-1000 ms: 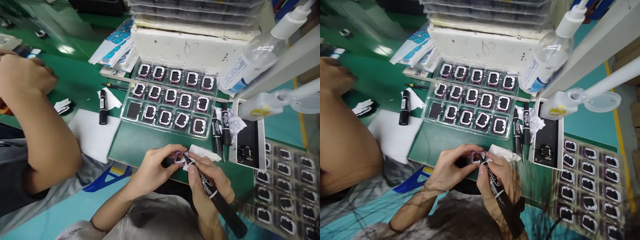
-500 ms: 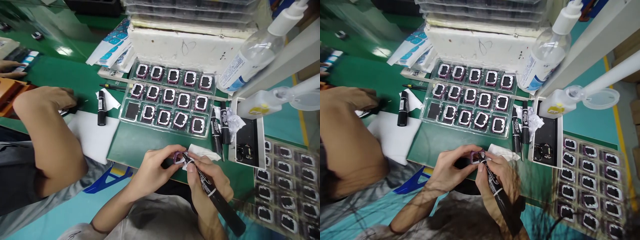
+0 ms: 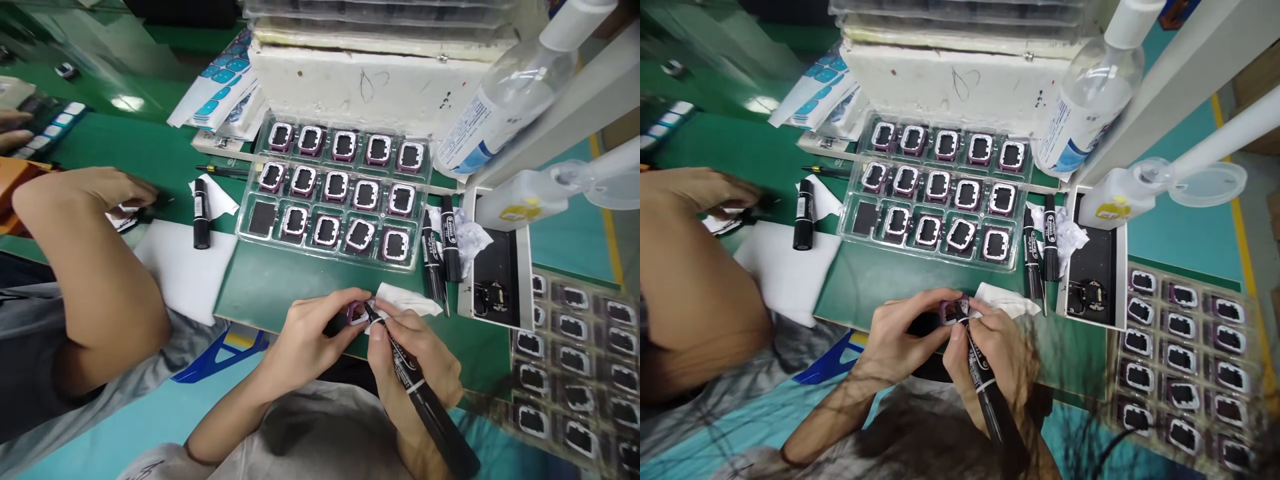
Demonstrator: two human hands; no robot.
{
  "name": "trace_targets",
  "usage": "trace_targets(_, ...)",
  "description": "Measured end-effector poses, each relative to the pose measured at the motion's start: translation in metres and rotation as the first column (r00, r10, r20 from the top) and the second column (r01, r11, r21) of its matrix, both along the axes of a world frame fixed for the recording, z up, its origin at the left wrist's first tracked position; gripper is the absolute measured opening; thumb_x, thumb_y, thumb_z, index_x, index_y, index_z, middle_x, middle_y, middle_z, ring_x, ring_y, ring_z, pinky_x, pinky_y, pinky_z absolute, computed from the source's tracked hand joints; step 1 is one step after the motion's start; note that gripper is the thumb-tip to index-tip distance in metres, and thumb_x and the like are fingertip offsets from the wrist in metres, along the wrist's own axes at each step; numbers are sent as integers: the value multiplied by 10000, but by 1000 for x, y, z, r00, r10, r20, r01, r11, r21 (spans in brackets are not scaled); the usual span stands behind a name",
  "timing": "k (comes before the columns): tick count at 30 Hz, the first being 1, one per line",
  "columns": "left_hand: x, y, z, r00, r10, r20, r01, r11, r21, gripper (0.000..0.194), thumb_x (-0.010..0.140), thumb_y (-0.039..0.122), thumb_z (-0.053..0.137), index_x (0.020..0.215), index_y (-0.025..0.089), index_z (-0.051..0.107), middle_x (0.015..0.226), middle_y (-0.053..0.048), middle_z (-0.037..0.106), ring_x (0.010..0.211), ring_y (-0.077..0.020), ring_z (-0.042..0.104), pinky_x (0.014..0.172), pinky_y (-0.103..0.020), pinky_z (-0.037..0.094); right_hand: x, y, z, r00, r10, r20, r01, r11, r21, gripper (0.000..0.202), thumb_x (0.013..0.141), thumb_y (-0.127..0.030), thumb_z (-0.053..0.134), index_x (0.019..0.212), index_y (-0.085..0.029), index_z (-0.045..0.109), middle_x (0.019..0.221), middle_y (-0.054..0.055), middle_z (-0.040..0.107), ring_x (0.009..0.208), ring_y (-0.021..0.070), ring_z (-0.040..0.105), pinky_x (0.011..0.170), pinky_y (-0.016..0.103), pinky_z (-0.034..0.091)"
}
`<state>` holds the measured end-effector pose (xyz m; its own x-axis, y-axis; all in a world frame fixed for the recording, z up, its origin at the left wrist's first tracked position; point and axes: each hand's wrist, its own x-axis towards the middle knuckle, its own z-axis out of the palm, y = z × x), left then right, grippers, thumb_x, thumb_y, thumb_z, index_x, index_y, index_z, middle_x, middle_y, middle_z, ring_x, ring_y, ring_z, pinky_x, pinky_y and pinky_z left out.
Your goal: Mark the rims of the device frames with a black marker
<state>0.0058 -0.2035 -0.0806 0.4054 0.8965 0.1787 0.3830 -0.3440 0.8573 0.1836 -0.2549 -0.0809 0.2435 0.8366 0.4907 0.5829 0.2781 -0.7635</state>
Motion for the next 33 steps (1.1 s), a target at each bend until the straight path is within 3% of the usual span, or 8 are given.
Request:
trace_targets(9,0,1,2,1000,2,-5,-2,1000,9,383,1052,216,806,1415,306,723,1192,-16,895,943,-186,871,873,-247,704,-5,4,2,1000,-17,-13,18,997,80,231,918,-178,797,1117,-291,761,1005,-2,875,960,226,901,829,332,782)
trace_targets(18,0,0,2,999,33,-3,-34,998,-57,373,1034,251,826,1397,307,758,1183,-25,896,953,-196,868,869,-263,709,-4,7,6,999,2,-34,0,998,61,205,935,-199,775,1109,-307,764,1020,9,908,964,232,912,841,309,772)
trace_targets(21,0,0,1,999,36,16,-34,995,-97,401,1024,231,835,1411,300,754,1221,-22,890,1003,-185,863,921,-251,700,-3,8,8,999,24,-36,-21,998,58,208,892,-144,796,1061,-256,752,1032,39,908,971,240,911,845,313,778)
trace_targets(29,1,0,-2,999,31,36,-30,999,-33,414,1027,216,825,1417,323,738,1227,6,885,986,-156,856,903,-212,686,-5,8,4,1000,20,-8,-19,991,134,212,920,-113,805,1103,-212,770,1004,37,878,977,208,903,879,282,764)
trace_targets(33,0,-1,-3,999,38,28,-37,998,-52,433,1017,219,839,1416,352,740,1231,23,886,1001,-156,858,914,-210,684,-5,8,0,999,34,-31,-29,990,136,226,941,-122,810,1132,-234,765,1001,20,871,1007,219,902,896,322,782)
